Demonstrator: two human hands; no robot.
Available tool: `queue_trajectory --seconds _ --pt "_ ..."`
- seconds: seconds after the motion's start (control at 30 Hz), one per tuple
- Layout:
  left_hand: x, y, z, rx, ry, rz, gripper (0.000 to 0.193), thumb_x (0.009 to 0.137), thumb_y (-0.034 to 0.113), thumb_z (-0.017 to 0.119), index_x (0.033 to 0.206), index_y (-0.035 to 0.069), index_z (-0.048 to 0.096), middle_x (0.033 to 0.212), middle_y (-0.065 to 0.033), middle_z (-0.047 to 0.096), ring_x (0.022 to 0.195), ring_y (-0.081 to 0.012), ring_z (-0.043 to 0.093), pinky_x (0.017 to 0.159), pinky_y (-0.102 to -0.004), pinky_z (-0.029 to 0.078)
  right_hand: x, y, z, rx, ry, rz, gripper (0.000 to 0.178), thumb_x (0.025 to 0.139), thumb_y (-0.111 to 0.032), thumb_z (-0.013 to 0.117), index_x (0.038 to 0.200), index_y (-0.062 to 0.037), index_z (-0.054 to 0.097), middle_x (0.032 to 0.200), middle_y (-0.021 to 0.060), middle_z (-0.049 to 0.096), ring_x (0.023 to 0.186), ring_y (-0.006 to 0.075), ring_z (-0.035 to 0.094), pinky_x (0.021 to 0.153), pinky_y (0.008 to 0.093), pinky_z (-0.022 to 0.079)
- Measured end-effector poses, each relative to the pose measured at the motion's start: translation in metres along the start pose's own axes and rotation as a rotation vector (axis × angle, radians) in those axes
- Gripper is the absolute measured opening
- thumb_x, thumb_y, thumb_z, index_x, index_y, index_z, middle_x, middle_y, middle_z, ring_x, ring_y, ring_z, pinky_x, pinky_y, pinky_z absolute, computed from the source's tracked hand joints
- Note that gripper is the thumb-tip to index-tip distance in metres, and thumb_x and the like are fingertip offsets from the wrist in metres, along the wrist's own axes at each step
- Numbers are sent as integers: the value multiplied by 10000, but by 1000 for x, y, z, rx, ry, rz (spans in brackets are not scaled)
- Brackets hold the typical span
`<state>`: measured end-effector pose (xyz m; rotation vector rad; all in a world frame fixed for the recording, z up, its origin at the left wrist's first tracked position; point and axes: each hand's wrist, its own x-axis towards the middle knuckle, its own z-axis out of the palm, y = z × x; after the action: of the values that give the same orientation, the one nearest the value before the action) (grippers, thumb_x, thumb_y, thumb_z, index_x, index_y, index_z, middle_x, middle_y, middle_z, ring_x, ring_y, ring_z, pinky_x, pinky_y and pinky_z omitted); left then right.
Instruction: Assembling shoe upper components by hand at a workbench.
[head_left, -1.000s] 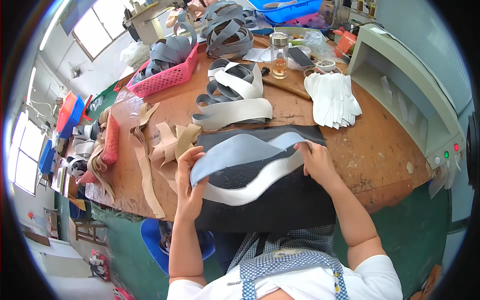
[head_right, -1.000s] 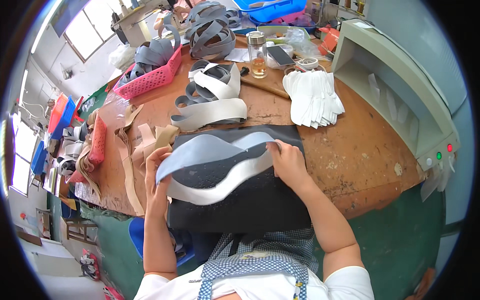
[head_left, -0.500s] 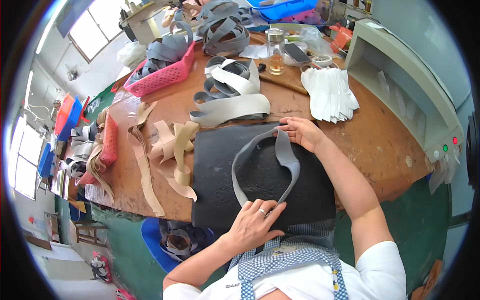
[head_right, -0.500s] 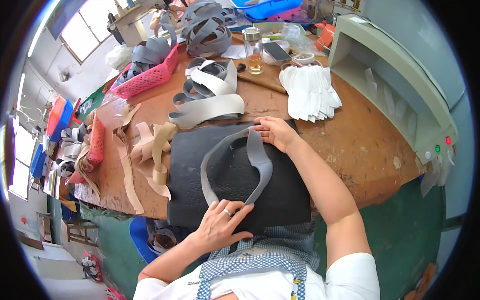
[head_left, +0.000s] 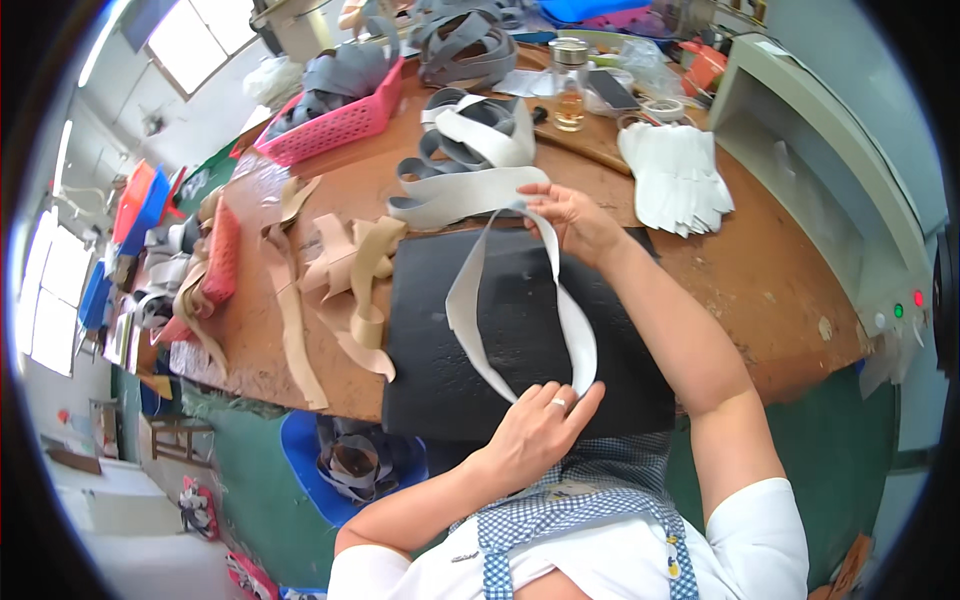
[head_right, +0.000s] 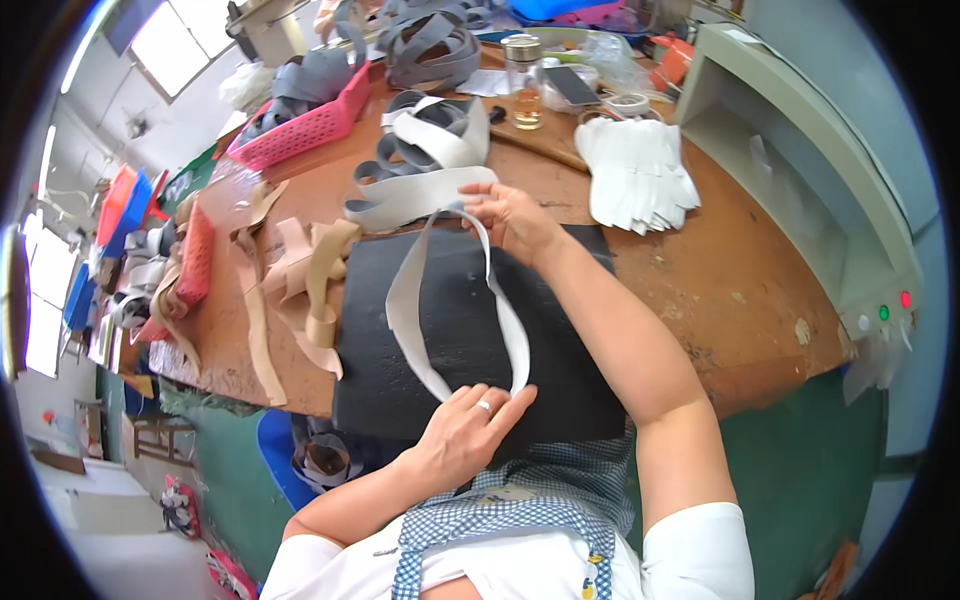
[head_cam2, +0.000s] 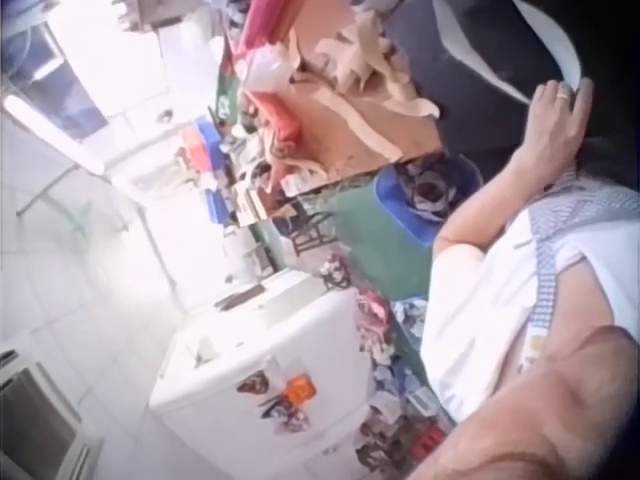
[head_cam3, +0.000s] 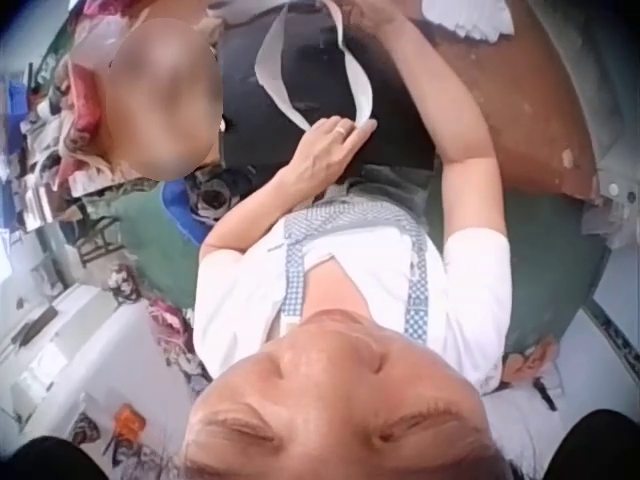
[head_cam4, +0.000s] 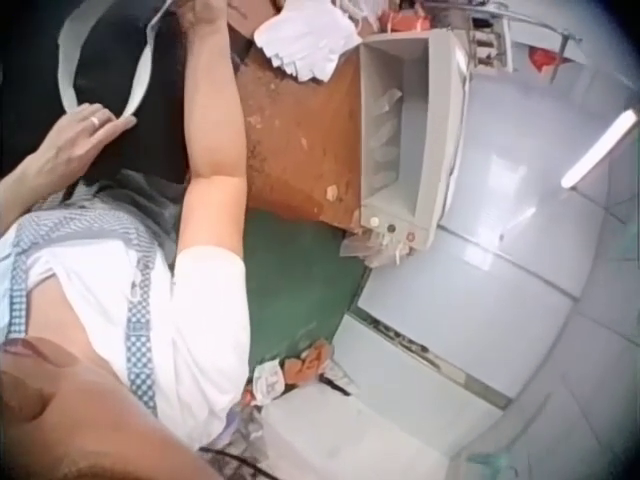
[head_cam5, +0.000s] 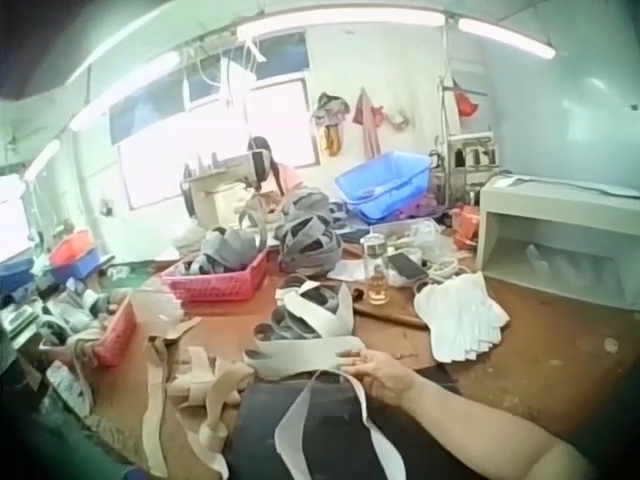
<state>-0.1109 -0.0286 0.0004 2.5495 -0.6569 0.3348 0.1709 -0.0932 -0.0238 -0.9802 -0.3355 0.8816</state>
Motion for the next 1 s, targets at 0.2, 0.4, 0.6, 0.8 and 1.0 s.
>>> queue_trajectory --seconds 0.2,0.4,0.6,0.8,1.0 --pt "25 -1 -2 105 113 -153 603 799 55 733 1354 -37 515 1098 -165 637 955 -316 625 854 -391 516 25 -1 -5 -1031 215 -56 272 905 -86 648 1172 -43 623 950 63 688 872 157 668 808 285 539" --pt "7 -48 -55 108 500 -384 434 771 52 767 1175 25 608 1078 -168 680 966 -335 652 845 -413 528 -56 10 -1 -986 306 -382 159 930 -35 597 1078 4 641 951 57 703 840 122 657 753 271 531" --pt "-28 -183 -86 357 605 -794 406 874 125 693 1246 12 579 1166 -214 632 1094 -387 594 938 -459 480 -142 21 -9 -699 426 -146 120 983 -61 570 1062 -16 648 908 52 699 767 93 645 689 237 520" --pt "-16 -205 -84 493 481 -973 440 868 171 710 1264 27 582 1160 -190 655 1115 -356 617 944 -435 490 -144 4 -7 -713 486 -181 119 986 -66 564 1051 -21 653 893 44 701 738 87 633 676 236 512" --pt "-58 -225 -115 -609 622 -782 182 905 61 668 1071 -12 671 909 30 643 815 -32 567 719 -197 455 -120 -2 36 -692 302 -181 123 984 -31 553 1055 -8 652 883 52 697 763 89 646 700 236 539"
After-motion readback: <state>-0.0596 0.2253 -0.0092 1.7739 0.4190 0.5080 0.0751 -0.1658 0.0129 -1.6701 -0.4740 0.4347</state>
